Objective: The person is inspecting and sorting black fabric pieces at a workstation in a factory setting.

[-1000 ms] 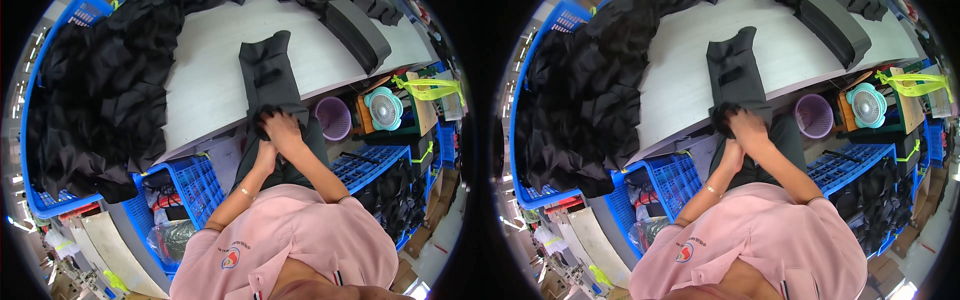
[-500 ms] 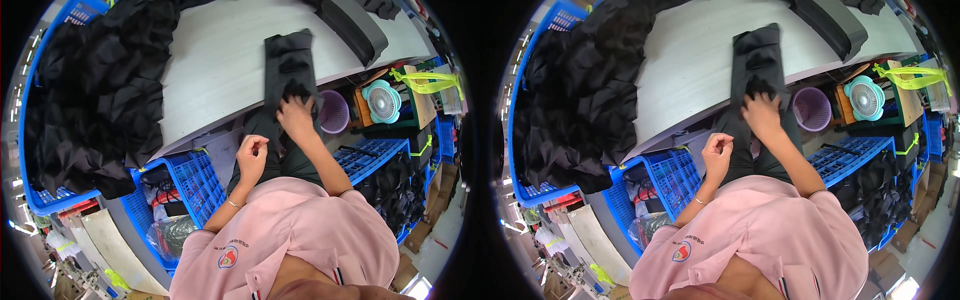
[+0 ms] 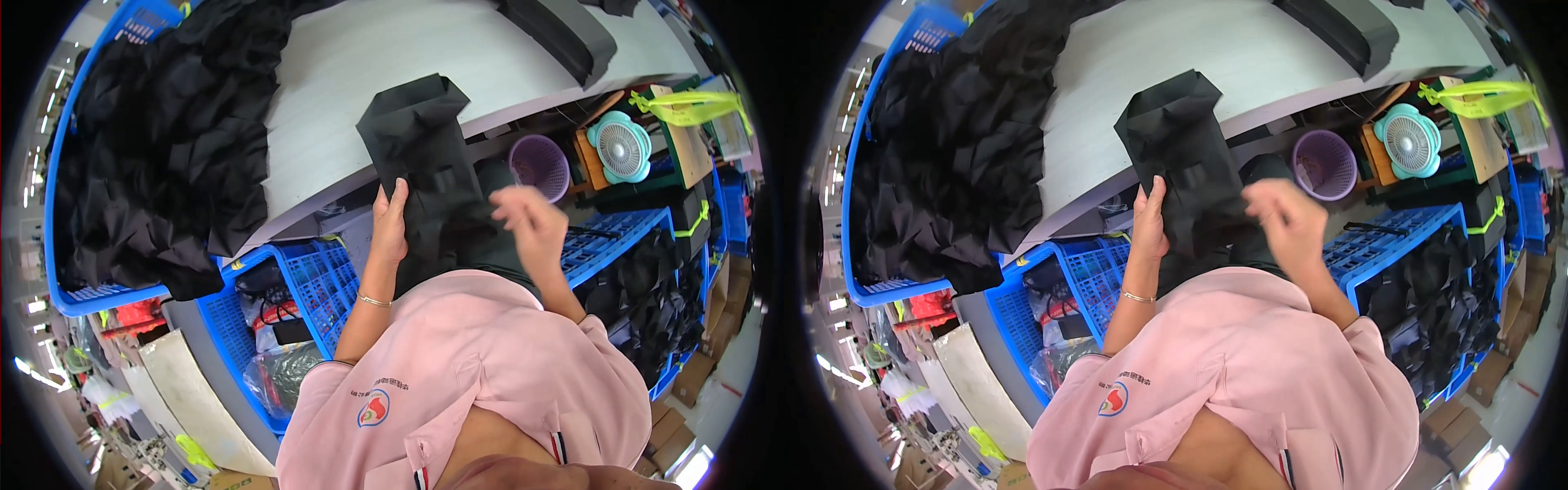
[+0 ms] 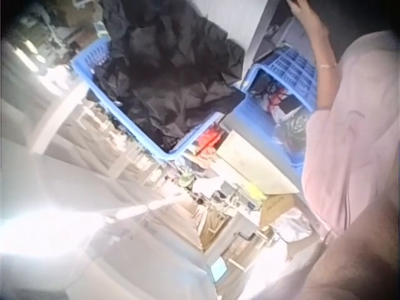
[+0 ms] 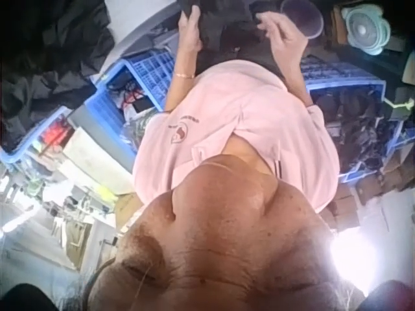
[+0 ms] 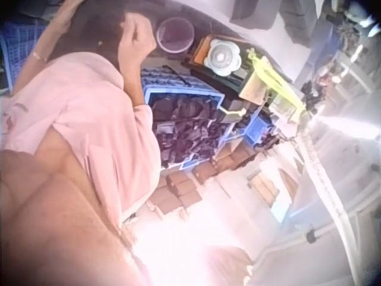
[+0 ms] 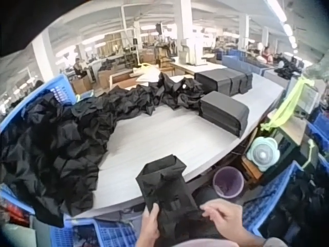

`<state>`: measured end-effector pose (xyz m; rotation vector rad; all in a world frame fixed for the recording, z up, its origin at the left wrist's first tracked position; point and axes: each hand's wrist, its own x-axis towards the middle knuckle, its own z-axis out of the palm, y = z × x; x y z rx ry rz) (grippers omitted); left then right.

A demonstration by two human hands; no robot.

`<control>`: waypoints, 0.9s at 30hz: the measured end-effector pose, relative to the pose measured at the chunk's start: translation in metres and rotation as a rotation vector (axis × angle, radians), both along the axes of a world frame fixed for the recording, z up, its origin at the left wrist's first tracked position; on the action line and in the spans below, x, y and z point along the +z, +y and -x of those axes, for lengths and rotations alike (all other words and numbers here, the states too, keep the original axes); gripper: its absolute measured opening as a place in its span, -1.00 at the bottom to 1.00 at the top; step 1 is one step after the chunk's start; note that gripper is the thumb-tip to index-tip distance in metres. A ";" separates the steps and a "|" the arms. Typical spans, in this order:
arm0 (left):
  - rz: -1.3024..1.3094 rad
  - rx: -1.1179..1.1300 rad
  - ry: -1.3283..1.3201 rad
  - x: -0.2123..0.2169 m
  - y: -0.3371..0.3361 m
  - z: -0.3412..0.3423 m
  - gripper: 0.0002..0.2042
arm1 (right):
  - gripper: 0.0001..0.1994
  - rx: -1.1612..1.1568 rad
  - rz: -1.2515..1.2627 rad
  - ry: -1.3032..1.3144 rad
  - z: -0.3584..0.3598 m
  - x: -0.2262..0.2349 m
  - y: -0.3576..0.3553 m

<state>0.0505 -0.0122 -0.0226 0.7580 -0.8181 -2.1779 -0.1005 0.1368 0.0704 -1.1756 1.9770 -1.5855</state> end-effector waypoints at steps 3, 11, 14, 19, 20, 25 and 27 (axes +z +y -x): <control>0.110 -0.074 -0.080 0.007 0.018 -0.001 -0.57 | -0.85 -0.145 0.021 0.105 0.024 -0.006 -0.007; -0.028 -0.308 0.171 0.027 0.052 -0.015 -0.57 | -0.76 0.221 0.046 -1.136 0.024 -0.037 0.031; 0.053 -0.317 0.070 0.000 0.054 -0.024 -0.60 | -0.66 0.371 0.188 -1.346 -0.007 -0.040 0.045; 0.039 -0.190 0.005 0.022 0.068 -0.021 -0.60 | -0.75 0.284 0.134 -1.130 0.002 -0.033 0.048; 0.117 -0.148 0.068 0.041 0.082 -0.015 -0.60 | -0.77 0.183 0.111 -0.879 0.004 -0.032 0.050; 0.386 -0.048 -0.196 0.053 0.090 -0.023 -0.58 | -0.68 -0.093 0.027 -0.092 -0.023 -0.027 0.053; 0.443 -0.009 -0.384 0.054 0.088 -0.029 -0.57 | -0.70 -0.065 0.005 -0.049 -0.035 -0.022 0.060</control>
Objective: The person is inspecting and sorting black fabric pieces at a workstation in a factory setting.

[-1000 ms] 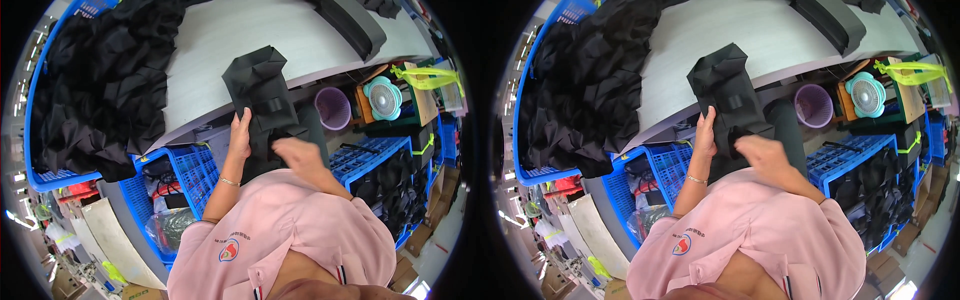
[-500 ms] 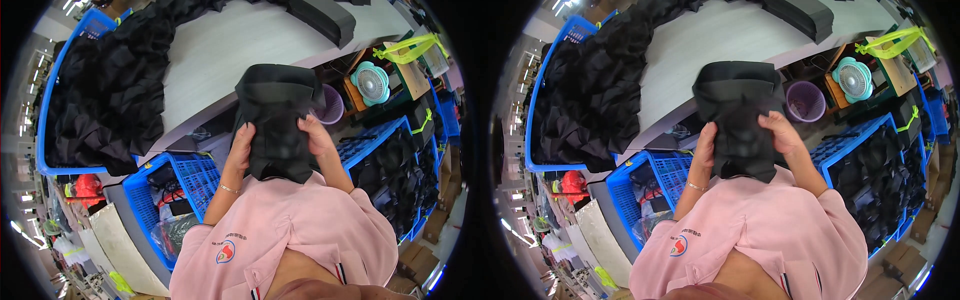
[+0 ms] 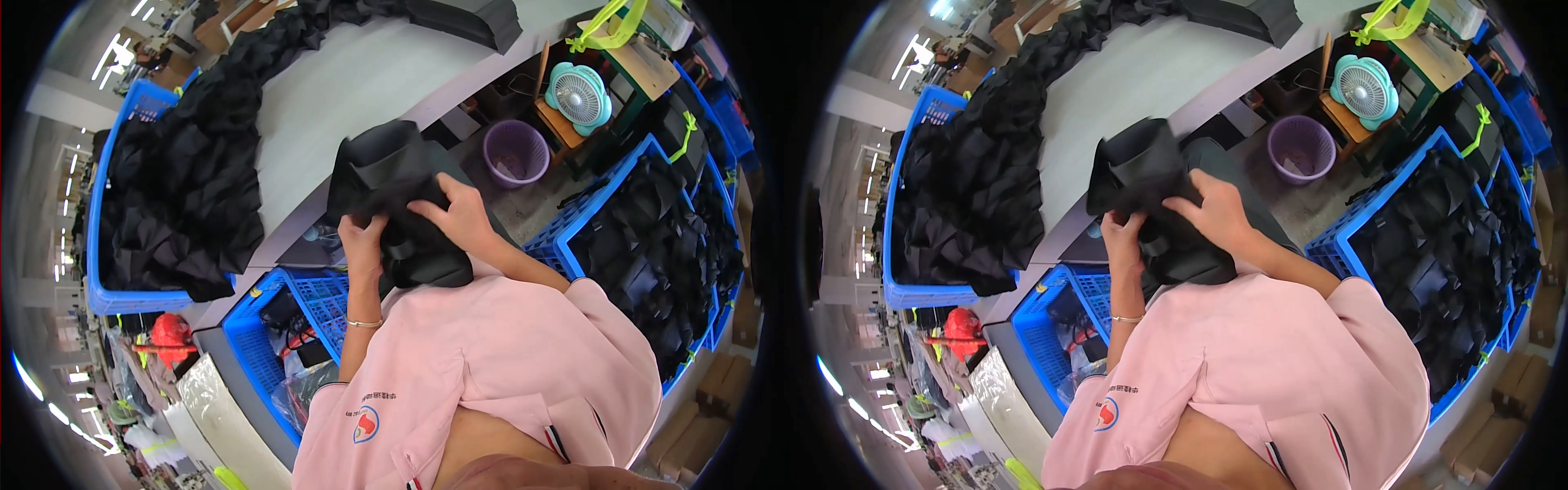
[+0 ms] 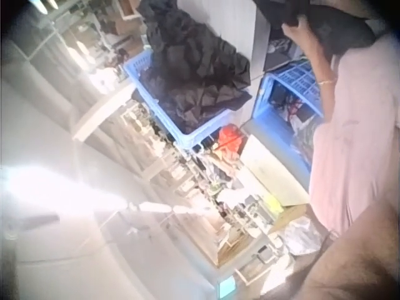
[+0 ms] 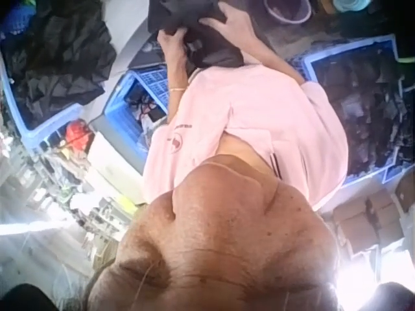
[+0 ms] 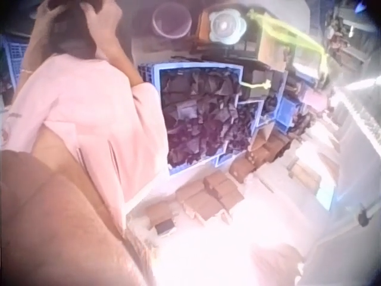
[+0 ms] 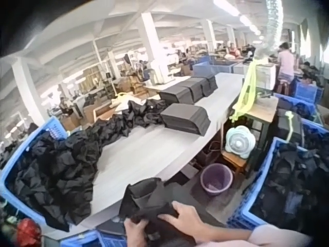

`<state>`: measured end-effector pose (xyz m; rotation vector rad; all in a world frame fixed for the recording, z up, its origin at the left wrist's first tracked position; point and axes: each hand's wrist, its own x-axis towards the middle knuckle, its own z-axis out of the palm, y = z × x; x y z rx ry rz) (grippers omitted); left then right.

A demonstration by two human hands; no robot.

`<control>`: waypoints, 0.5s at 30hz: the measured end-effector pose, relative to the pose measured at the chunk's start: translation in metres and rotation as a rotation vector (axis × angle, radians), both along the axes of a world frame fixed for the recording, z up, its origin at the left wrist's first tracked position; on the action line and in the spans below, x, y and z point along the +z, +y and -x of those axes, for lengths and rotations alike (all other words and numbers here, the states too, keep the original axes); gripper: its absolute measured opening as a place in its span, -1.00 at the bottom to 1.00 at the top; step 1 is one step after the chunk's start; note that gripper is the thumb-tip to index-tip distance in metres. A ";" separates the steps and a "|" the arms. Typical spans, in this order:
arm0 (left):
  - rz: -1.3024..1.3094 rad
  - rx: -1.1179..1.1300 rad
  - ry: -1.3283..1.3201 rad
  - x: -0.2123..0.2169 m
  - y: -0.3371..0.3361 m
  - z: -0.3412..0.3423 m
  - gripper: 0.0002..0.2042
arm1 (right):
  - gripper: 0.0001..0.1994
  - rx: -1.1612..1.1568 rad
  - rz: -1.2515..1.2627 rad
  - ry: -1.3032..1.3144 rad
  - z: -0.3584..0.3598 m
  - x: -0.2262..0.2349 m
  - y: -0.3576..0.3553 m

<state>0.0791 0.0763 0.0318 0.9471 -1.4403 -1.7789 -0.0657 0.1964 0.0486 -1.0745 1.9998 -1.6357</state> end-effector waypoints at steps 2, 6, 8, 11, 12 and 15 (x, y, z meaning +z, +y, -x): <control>-0.042 -0.019 0.160 -0.014 0.003 -0.005 -0.57 | -0.72 0.139 -0.057 0.212 -0.011 0.011 0.009; -0.094 0.126 0.253 -0.002 0.014 -0.010 -0.55 | -0.68 0.055 0.089 0.035 0.001 -0.002 -0.002; -0.061 0.053 0.253 0.005 0.014 -0.009 -0.53 | -0.69 0.025 0.183 -0.024 0.006 -0.011 -0.013; -0.006 0.090 -0.014 0.009 0.016 0.003 -0.53 | -0.69 0.012 -0.035 0.158 -0.005 -0.002 -0.014; -0.008 0.099 -0.012 0.007 0.010 0.006 -0.53 | -0.69 0.011 0.110 0.345 -0.009 -0.002 -0.018; -0.057 0.101 0.141 -0.001 -0.015 0.020 -0.62 | -0.69 0.088 0.064 0.170 -0.003 0.006 -0.024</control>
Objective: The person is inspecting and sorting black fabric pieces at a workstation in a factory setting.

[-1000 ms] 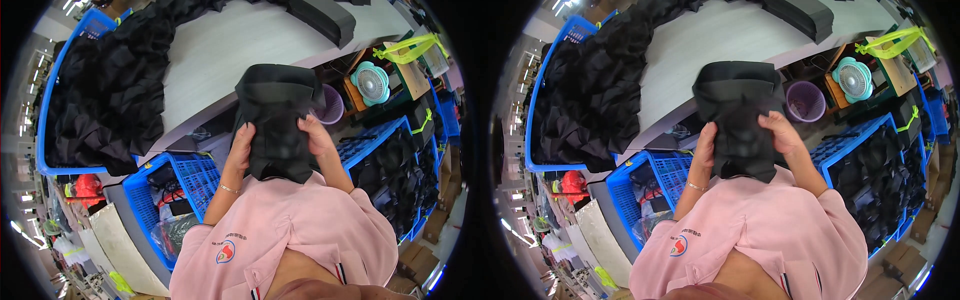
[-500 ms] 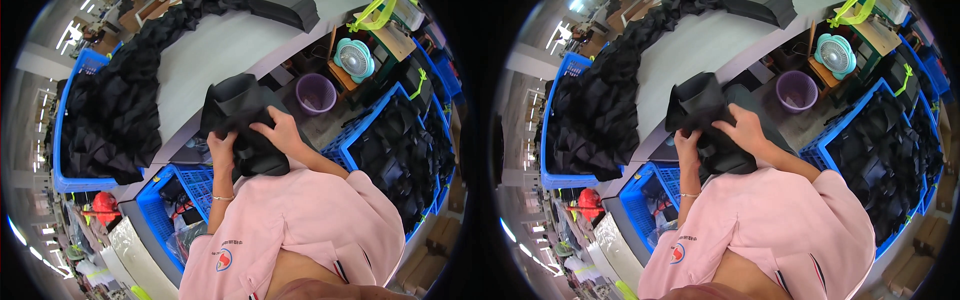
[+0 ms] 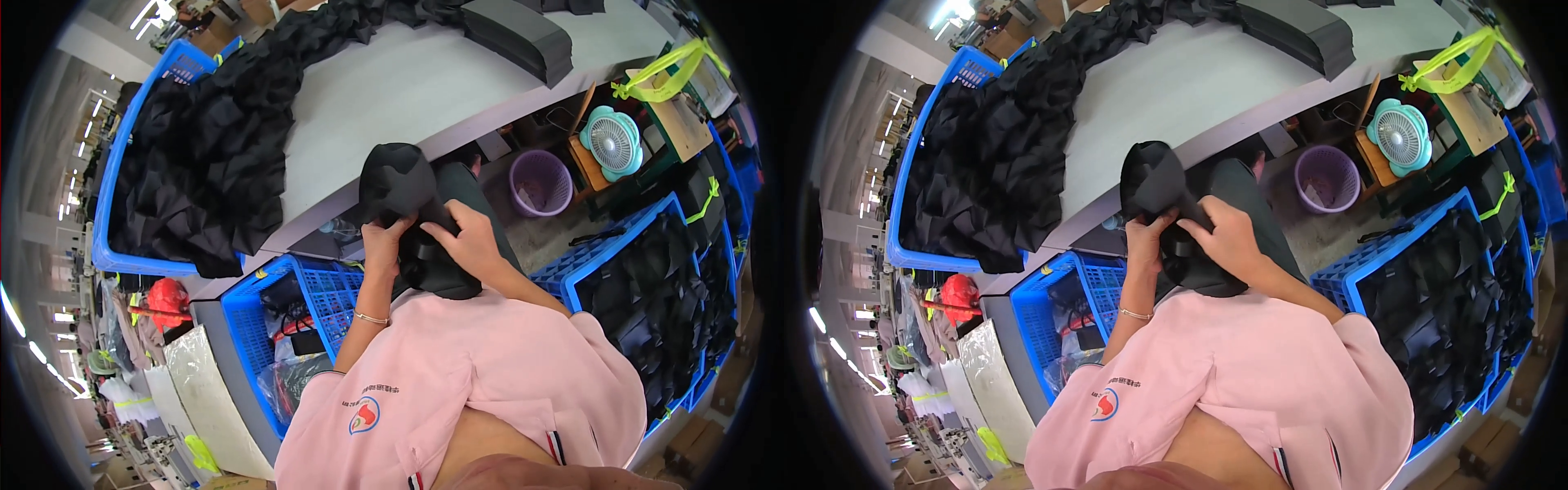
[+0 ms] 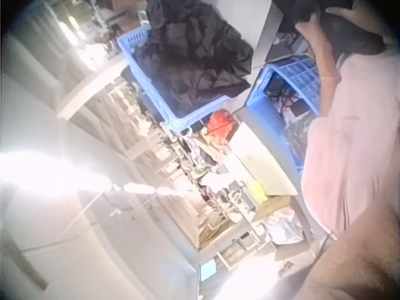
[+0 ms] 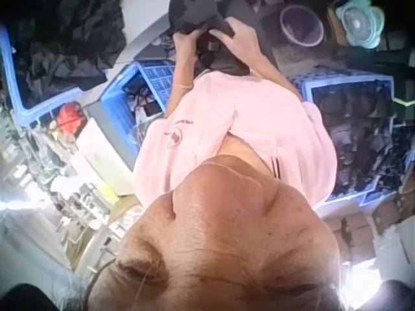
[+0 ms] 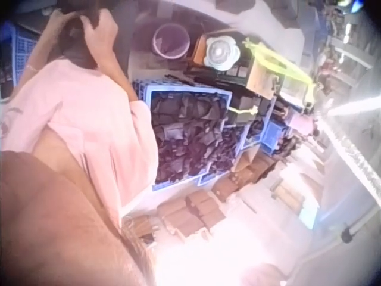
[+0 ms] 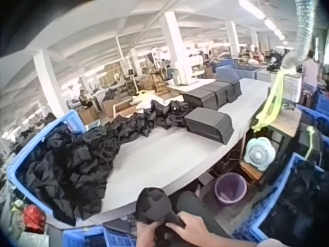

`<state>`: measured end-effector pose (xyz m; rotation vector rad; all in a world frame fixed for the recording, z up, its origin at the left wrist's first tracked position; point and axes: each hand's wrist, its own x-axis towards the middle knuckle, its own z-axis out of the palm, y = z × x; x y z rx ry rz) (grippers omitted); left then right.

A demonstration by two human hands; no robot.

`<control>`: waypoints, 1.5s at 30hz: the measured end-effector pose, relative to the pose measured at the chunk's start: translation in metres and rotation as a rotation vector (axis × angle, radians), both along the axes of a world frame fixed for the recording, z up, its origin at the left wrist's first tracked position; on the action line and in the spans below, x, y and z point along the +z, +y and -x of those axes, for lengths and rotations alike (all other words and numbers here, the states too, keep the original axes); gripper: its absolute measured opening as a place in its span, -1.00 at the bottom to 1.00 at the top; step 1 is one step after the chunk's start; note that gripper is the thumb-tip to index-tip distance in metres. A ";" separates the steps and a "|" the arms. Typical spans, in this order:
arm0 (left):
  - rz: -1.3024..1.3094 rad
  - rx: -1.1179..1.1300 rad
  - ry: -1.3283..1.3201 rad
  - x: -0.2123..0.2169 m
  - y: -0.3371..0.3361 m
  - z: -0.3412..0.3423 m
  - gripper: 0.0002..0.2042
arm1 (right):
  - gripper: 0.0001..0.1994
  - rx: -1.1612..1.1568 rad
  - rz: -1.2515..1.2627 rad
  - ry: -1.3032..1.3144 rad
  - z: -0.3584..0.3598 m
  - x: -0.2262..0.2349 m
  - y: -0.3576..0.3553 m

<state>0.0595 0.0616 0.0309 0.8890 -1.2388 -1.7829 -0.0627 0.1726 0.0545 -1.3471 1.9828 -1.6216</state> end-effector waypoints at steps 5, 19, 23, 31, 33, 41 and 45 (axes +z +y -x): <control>-0.300 -0.215 0.067 -0.007 -0.045 0.014 -0.63 | -0.79 0.221 -0.047 -0.930 0.061 -0.024 -0.014; -0.426 -0.178 0.277 -0.052 -0.089 0.028 -0.44 | -0.54 -0.024 -0.230 -0.302 0.097 -0.081 -0.119; -0.439 -0.220 0.244 -0.047 -0.103 0.027 -0.41 | -0.56 0.004 -0.182 -0.286 0.100 -0.069 -0.139; -0.360 -0.084 0.146 -0.068 -0.115 0.036 -0.71 | -0.75 0.081 -0.303 -0.188 0.063 -0.023 -0.144; -0.371 -0.118 0.128 -0.062 -0.123 0.029 -0.70 | -0.79 0.146 -0.234 -0.783 0.075 -0.025 -0.150; -0.409 -0.233 0.252 -0.041 -0.144 0.015 -0.67 | -0.63 0.114 -0.235 -0.875 0.089 -0.034 -0.161; -0.718 -0.251 0.428 -0.047 -0.156 0.016 -0.67 | -0.60 0.143 -0.171 -0.881 0.082 -0.025 -0.167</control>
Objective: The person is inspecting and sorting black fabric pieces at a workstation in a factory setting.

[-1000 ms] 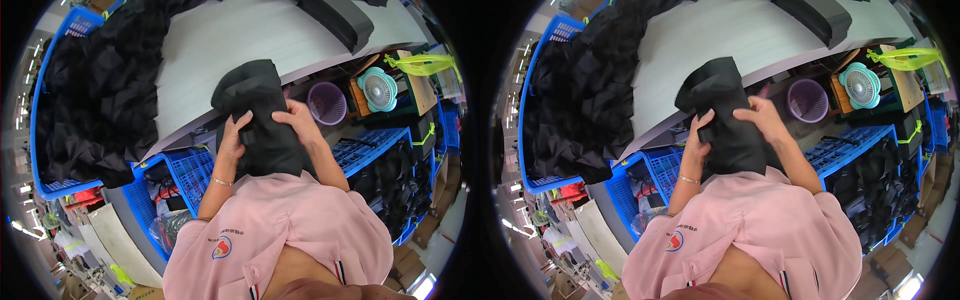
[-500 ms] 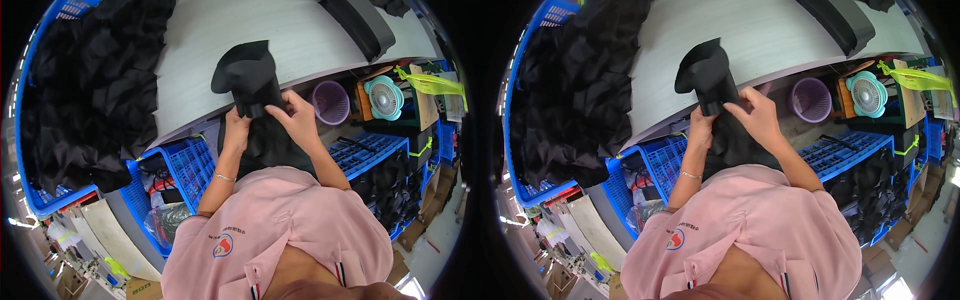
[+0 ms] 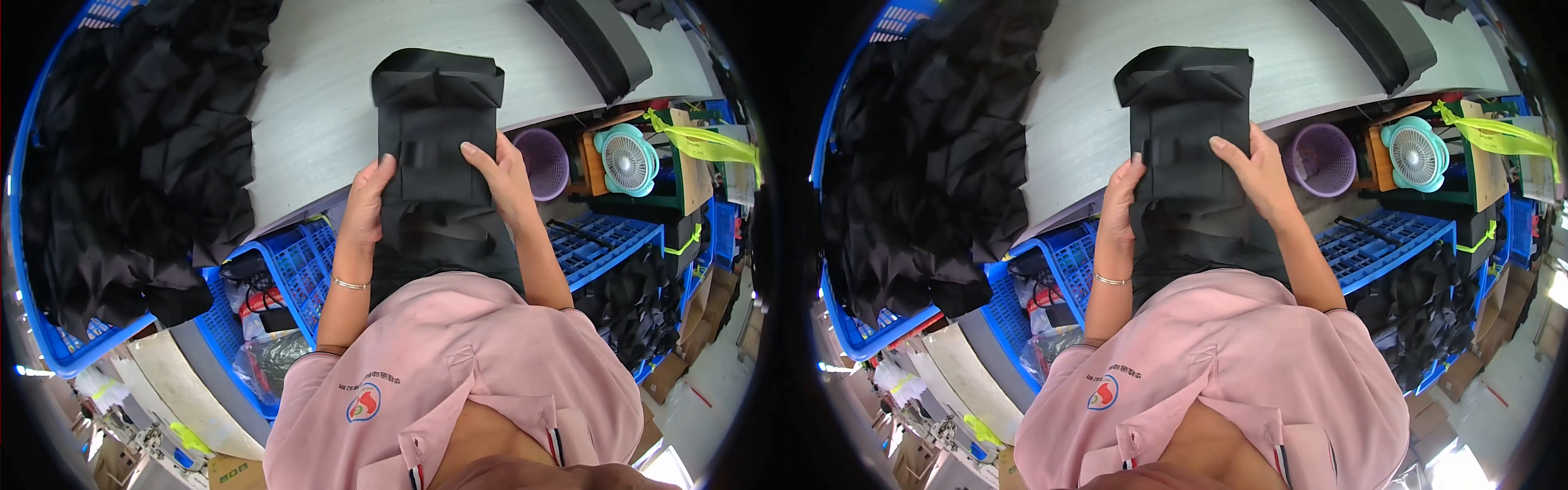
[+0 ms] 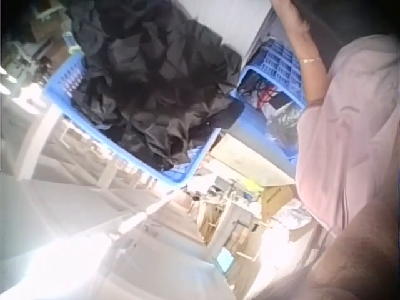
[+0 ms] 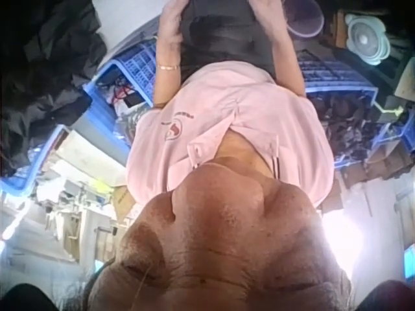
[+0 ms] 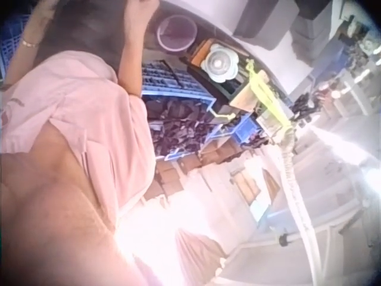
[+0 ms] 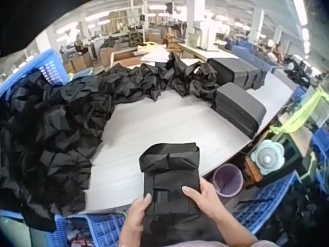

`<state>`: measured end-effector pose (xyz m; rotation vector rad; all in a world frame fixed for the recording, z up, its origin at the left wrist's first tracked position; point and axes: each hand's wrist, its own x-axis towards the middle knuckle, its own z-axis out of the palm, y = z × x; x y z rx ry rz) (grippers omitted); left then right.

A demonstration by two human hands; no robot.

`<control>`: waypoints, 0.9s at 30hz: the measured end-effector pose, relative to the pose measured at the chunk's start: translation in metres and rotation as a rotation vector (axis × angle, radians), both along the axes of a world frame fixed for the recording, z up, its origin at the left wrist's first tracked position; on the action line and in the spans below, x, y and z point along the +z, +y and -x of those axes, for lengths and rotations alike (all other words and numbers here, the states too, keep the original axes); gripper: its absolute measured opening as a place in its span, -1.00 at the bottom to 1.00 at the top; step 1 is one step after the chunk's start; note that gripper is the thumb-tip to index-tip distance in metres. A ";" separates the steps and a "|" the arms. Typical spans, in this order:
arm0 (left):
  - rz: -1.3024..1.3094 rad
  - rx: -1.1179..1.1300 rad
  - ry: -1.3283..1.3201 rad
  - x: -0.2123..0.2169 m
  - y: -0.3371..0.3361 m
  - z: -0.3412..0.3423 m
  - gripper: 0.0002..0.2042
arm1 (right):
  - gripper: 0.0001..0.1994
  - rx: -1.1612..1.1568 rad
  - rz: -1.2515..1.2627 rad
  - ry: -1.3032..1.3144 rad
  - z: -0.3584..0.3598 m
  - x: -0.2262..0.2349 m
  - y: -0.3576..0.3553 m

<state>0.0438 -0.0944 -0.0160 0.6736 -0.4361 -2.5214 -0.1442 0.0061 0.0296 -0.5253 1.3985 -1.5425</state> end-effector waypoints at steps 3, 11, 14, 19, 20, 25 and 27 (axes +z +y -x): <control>0.268 0.048 -0.205 -0.003 0.005 0.009 -0.73 | -0.58 0.047 0.025 0.314 -0.002 -0.002 -0.001; 0.396 0.180 -0.353 0.000 -0.011 0.028 -0.73 | -0.68 -0.179 0.014 0.489 0.020 -0.047 -0.018; 0.509 0.159 -0.475 -0.012 -0.014 0.034 -0.65 | -0.72 -0.025 -0.216 0.777 0.034 -0.093 -0.013; 0.445 -0.064 -0.382 -0.001 -0.019 0.027 -0.66 | -0.71 -0.106 -0.150 0.651 0.010 -0.094 0.003; 0.450 -0.078 -0.378 -0.001 -0.019 0.026 -0.66 | -0.69 -0.119 -0.047 0.533 0.006 -0.098 0.008; 0.667 -0.249 -0.574 -0.013 -0.005 0.003 -0.65 | -0.74 -0.178 -0.140 0.441 0.024 -0.071 0.037; 0.719 -0.222 -0.593 -0.016 0.002 -0.003 -0.66 | -0.67 -0.333 -0.173 0.375 0.047 -0.054 0.042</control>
